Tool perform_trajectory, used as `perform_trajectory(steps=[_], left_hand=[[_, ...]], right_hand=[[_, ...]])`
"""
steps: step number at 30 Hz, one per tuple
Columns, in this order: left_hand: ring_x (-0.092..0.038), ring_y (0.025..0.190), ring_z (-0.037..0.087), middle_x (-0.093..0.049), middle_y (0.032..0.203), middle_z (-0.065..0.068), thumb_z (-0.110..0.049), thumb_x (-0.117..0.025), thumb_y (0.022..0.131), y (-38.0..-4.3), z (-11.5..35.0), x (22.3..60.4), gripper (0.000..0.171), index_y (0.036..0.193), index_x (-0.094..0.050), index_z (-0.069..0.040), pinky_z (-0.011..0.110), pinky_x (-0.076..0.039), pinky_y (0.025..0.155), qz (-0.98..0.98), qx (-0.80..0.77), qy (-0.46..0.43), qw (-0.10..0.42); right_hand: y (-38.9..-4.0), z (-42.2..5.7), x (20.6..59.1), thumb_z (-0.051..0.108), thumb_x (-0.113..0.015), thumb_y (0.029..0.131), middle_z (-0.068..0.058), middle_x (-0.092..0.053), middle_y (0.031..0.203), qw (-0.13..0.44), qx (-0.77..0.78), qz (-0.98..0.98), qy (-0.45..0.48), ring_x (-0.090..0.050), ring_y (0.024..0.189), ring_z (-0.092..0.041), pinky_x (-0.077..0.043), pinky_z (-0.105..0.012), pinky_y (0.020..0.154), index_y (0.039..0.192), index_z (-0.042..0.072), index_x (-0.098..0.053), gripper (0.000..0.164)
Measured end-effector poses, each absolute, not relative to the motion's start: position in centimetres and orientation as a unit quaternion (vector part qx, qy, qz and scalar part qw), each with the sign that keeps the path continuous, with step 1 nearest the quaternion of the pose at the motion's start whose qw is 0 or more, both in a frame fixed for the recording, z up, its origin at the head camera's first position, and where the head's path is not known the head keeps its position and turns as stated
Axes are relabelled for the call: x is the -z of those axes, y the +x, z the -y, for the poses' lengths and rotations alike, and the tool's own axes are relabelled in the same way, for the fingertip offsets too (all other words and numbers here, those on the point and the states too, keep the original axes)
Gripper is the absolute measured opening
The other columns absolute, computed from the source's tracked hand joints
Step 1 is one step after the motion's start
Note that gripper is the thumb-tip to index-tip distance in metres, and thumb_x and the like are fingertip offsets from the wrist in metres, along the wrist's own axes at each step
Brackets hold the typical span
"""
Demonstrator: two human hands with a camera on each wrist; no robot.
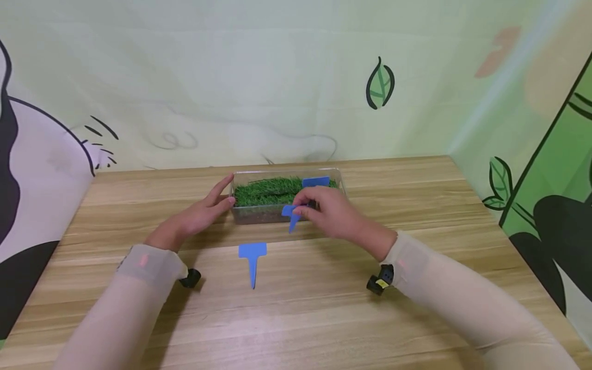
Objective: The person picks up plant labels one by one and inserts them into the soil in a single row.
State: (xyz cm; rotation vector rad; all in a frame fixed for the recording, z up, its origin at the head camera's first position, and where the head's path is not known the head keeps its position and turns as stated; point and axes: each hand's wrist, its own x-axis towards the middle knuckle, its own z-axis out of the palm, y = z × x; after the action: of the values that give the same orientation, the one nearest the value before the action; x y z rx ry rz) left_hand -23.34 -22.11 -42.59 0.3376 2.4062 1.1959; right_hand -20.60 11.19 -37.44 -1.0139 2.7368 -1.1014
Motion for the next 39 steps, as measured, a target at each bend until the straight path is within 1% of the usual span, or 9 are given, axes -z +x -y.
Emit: perform_trajectory(steps=[6,11,16,18,23,24,30,33,39], left_hand=[[-0.024,0.147,0.049,-0.024,0.163,0.022,-0.053,-0.035,0.106,-23.2,22.1,42.4,0.067,0.156,0.010,-0.051,0.070,-0.014,0.115,-0.870,-0.429,0.124,0.211],[-0.026,0.147,0.049,-0.025,0.162,0.023,-0.056,-0.035,0.106,-23.3,22.2,42.7,0.068,0.156,0.010,-0.050,0.070,-0.015,0.115,-0.871,-0.426,0.123,0.212],[-0.024,0.149,0.045,-0.024,0.164,0.018,-0.057,-0.037,0.104,-23.4,22.2,42.8,0.064,0.153,0.004,-0.059,0.070,-0.016,0.115,-0.868,-0.433,0.121,0.212],[-0.023,0.149,0.044,-0.023,0.164,0.017,-0.056,-0.038,0.105,-23.4,22.1,42.8,0.062,0.152,0.001,-0.060,0.070,-0.016,0.115,-0.866,-0.436,0.126,0.209],[-0.026,0.148,0.044,-0.025,0.163,0.018,-0.054,-0.038,0.105,-23.4,22.1,42.7,0.062,0.156,-0.003,-0.053,0.069,-0.019,0.115,-0.866,-0.436,0.135,0.205],[-0.027,0.148,0.044,-0.025,0.163,0.018,-0.054,-0.038,0.105,-23.4,22.1,42.7,0.061,0.156,-0.003,-0.053,0.069,-0.020,0.115,-0.867,-0.435,0.135,0.205],[-0.028,0.147,0.045,-0.025,0.163,0.019,-0.058,-0.036,0.104,-23.6,22.2,43.2,0.064,0.158,-0.003,-0.048,0.069,-0.021,0.115,-0.873,-0.423,0.142,0.198],[-0.027,0.148,0.046,-0.025,0.163,0.019,-0.056,-0.035,0.105,-23.7,22.3,43.3,0.064,0.159,-0.003,-0.043,0.069,-0.020,0.115,-0.874,-0.422,0.144,0.194],[-0.026,0.148,0.045,-0.025,0.163,0.018,-0.050,-0.036,0.107,-23.7,22.5,43.1,0.061,0.159,-0.005,-0.043,0.068,-0.020,0.115,-0.872,-0.424,0.148,0.194]], right_hand=[[-21.2,-11.3,35.6,0.018,-0.060,0.102,0.001,-0.067,0.096,-0.009,0.360,-0.879,-0.312,-0.050,0.069,-0.018,-0.045,-0.032,0.064,0.111,0.012,-0.069,0.014],[-21.7,-11.4,35.2,0.019,-0.061,0.102,0.001,-0.069,0.098,-0.022,0.369,-0.883,-0.290,-0.054,0.073,-0.020,-0.046,-0.032,0.065,0.113,0.011,-0.070,0.017],[-22.1,-11.7,35.5,0.018,-0.062,0.101,0.001,-0.070,0.098,-0.032,0.378,-0.882,-0.280,-0.054,0.074,-0.020,-0.046,-0.032,0.065,0.113,0.012,-0.070,0.016],[-22.1,-11.8,35.6,0.018,-0.062,0.101,0.001,-0.070,0.098,-0.033,0.381,-0.881,-0.278,-0.054,0.073,-0.019,-0.046,-0.032,0.064,0.113,0.012,-0.070,0.015],[-22.3,-11.9,35.8,0.019,-0.062,0.101,0.002,-0.070,0.097,-0.033,0.382,-0.881,-0.277,-0.053,0.072,-0.018,-0.045,-0.032,0.063,0.112,0.013,-0.070,0.015],[-22.4,-11.9,35.9,0.019,-0.062,0.101,0.002,-0.070,0.097,-0.034,0.383,-0.880,-0.277,-0.053,0.072,-0.018,-0.045,-0.032,0.063,0.112,0.012,-0.070,0.015],[-22.7,-11.9,36.1,0.016,-0.063,0.100,-0.002,-0.070,0.093,-0.056,0.396,-0.872,-0.281,-0.054,0.070,-0.021,-0.045,-0.031,0.061,0.110,0.010,-0.071,0.014],[-22.9,-11.9,36.1,0.016,-0.063,0.100,0.000,-0.070,0.093,-0.068,0.397,-0.870,-0.286,-0.055,0.071,-0.018,-0.046,-0.030,0.063,0.111,0.009,-0.071,0.015],[-23.0,-12.0,35.9,0.014,-0.063,0.100,-0.001,-0.071,0.093,-0.075,0.413,-0.862,-0.284,-0.056,0.073,-0.017,-0.047,-0.030,0.065,0.111,0.008,-0.071,0.015]])
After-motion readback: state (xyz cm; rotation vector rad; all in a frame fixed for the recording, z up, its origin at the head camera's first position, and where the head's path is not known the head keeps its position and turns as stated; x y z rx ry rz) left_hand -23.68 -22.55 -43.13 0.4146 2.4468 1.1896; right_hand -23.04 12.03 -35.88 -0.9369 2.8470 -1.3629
